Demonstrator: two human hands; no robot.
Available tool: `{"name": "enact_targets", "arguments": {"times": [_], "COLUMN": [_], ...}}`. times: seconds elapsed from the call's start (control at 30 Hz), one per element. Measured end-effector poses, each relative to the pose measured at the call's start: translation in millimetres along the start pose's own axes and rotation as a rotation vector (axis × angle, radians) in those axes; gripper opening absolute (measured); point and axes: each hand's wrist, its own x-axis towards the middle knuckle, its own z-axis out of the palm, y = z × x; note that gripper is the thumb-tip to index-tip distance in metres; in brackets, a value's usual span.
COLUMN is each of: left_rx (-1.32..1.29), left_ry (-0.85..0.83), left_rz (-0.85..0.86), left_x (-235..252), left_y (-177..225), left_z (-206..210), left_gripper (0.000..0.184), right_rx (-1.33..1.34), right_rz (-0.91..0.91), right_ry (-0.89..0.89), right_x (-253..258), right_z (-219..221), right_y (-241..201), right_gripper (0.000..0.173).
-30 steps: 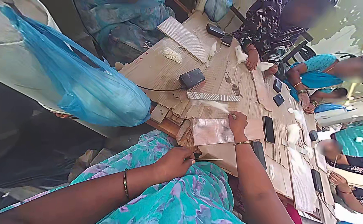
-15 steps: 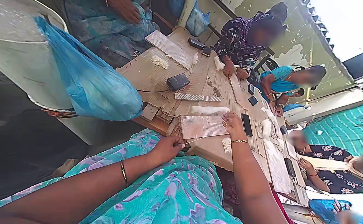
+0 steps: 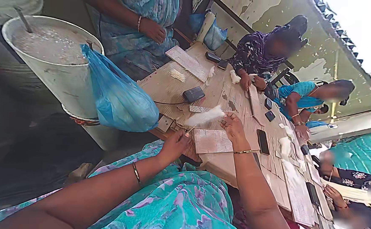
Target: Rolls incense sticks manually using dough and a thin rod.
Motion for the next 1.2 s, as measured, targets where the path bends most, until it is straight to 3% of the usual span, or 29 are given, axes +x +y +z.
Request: {"name": "enact_targets", "arguments": {"times": [0.17, 0.3, 0.4, 0.5, 0.6, 0.67, 0.73, 0.83, 0.97, 1.1, 1.2], "left_rx": [0.089, 0.322, 0.564, 0.672, 0.61, 0.569, 0.506, 0.43, 0.303, 0.197, 0.165], "left_ry": [0.017, 0.007, -0.038, -0.21, -0.513, -0.586, -0.473, -0.258, -0.172, -0.198, -0.151], "left_rz": [-0.036, 0.122, 0.247, 0.293, 0.171, 0.104, 0.098, 0.104, 0.159, 0.225, 0.258], "left_x": [16.6, 49.7, 81.9, 111.5, 138.3, 139.7, 135.7, 135.1, 134.4, 134.4, 138.1], "left_y": [-0.6, 5.0, 27.4, 44.5, 36.2, 33.5, 29.3, 27.2, 30.3, 28.4, 26.6], "left_z": [3.3, 15.9, 35.9, 61.0, 81.4, 91.0, 97.9, 96.3, 93.3, 96.6, 94.4], "left_gripper": [0.034, 0.035, 0.054, 0.062, 0.055, 0.041, 0.027, 0.026, 0.028, 0.031, 0.032], "right_rx": [-0.135, -0.128, -0.168, -0.216, -0.165, -0.07, 0.066, 0.237, 0.345, 0.588, 0.598], "right_rz": [-0.142, -0.336, -0.545, -0.638, -0.638, -0.594, -0.469, -0.224, -0.007, 0.17, 0.193], "right_ry": [-0.01, -0.021, -0.065, -0.077, -0.058, -0.018, 0.057, 0.115, 0.026, -0.081, -0.028], "right_x": [8.1, -16.4, -31.8, -40.2, -43.7, -44.7, -47.0, -49.0, -41.2, -27.2, -19.8], "right_z": [-23.1, -39.9, -51.1, -58.5, -62.2, -63.1, -64.4, -65.8, -57.9, -41.8, -32.9], "right_y": [62.2, 89.3, 113.7, 129.8, 139.0, 143.8, 147.5, 133.3, 101.8, 78.0, 69.9], "right_gripper": [0.015, 0.015, 0.013, 0.013, 0.014, 0.013, 0.017, 0.037, 0.041, 0.031, 0.011]}}
